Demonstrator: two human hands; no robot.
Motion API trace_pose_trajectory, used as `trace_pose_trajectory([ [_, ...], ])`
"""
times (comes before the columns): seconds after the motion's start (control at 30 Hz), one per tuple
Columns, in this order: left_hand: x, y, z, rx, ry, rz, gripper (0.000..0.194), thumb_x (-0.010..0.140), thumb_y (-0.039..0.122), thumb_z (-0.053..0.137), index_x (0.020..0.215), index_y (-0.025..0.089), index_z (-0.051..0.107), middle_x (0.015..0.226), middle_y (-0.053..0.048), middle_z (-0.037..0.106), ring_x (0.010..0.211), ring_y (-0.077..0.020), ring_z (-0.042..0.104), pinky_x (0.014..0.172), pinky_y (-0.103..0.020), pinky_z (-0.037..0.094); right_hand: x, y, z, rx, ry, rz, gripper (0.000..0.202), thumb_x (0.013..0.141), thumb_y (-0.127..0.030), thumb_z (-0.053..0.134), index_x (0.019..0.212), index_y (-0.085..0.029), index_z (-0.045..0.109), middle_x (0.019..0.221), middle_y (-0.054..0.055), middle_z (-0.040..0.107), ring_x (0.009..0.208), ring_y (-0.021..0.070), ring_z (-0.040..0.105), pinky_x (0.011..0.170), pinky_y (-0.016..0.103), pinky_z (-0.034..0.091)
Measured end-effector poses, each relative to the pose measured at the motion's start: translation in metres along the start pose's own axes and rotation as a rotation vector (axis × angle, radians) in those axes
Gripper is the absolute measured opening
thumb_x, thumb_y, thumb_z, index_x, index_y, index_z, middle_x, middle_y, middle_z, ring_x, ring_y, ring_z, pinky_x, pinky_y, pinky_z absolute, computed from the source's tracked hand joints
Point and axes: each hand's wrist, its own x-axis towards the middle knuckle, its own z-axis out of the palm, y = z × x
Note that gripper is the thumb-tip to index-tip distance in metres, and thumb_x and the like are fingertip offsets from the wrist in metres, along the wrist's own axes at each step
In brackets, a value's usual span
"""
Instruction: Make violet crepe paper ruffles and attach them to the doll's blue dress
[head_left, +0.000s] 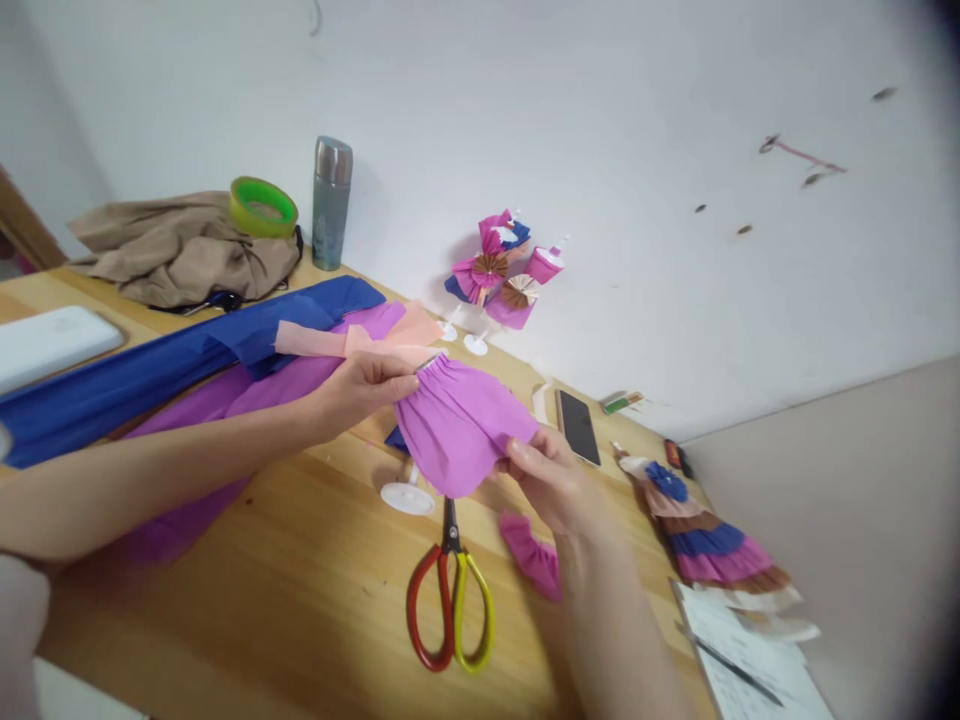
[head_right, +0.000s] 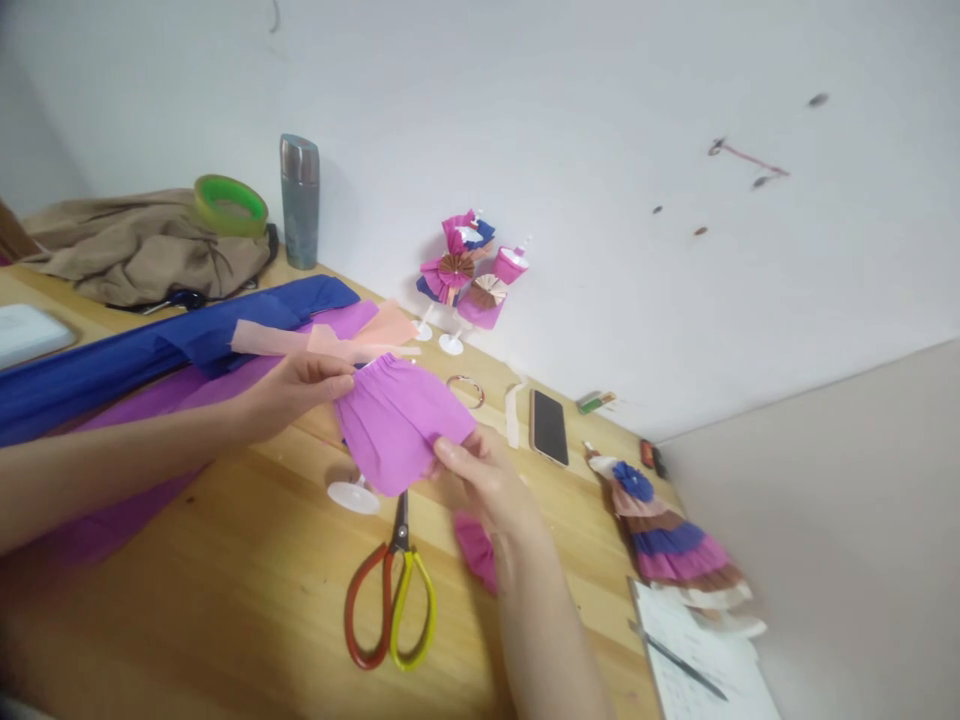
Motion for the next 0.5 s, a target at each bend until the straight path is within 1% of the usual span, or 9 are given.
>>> trace_pose_trajectory([
  [0.07,0.0,0.001,0.001,-0.013,0.01,0.009,0.026,0.079,0.032,0.064,0.061,0.013,0.064,0.058,0.002,0.057,0.061,-0.0104,0.052,0.063,-0.023,0.044,0.0,-0.002,-0.002,-0.032,-0.011,0.012,0.038,0.061,-0.051,0.088,0.06,-0.016,0.072,0.056,0.004,0.068,0.053,0.0141,0.06,0.057,0.026,0.048],
  [0.13,0.0,0.001,0.002,-0.019,0.022,0.009,0.026,0.079,0.032,0.063,0.062,0.013,0.064,0.06,0.002,0.058,0.062,-0.0102,0.052,0.064,-0.023,0.043,0.0,-0.001,0.0,-0.021,-0.001,0.044,0.041,0.059,-0.055,0.087,0.061,-0.017,0.072,0.055,0.003,0.067,0.052,0.014,0.061,0.056,0.025,0.048],
  [0.23,0.001,0.001,0.003,-0.001,0.03,-0.008,0.024,0.078,0.031,0.064,0.062,0.013,0.065,0.06,0.002,0.059,0.062,-0.0106,0.053,0.065,-0.024,0.044,0.0,0.003,0.008,0.084,0.053,0.072,0.041,0.056,-0.055,0.089,0.062,-0.018,0.071,0.054,0.001,0.065,0.051,0.0129,0.059,0.053,0.023,0.047],
  [0.3,0.0,0.001,0.004,-0.001,0.028,-0.022,0.022,0.077,0.03,0.065,0.063,0.013,0.068,0.061,0.001,0.063,0.063,-0.0112,0.055,0.066,-0.024,0.045,0.002,0.008,0.013,0.193,0.076,0.083,0.039,0.056,-0.053,0.089,0.069,-0.02,0.072,0.057,0.0,0.065,0.052,0.0131,0.057,0.052,0.024,0.048],
  [0.4,-0.001,0.002,0.005,-0.026,-0.002,-0.044,0.018,0.076,0.028,0.067,0.066,0.013,0.071,0.065,0.0,0.068,0.064,-0.0121,0.058,0.066,-0.024,0.046,0.006,0.015,0.016,0.335,0.124,0.091,0.035,0.06,-0.043,0.089,0.082,-0.022,0.073,0.061,-0.002,0.067,0.051,0.0138,0.057,0.052,0.025,0.05],
  [0.5,-0.003,0.004,0.005,-0.052,-0.042,-0.058,0.019,0.076,0.028,0.068,0.065,0.013,0.071,0.063,-0.001,0.068,0.062,-0.0118,0.058,0.062,-0.023,0.046,0.012,0.022,0.016,0.425,0.219,0.102,0.025,0.063,-0.027,0.086,0.083,-0.021,0.071,0.066,-0.002,0.072,0.054,0.0142,0.063,0.054,0.025,0.053],
])
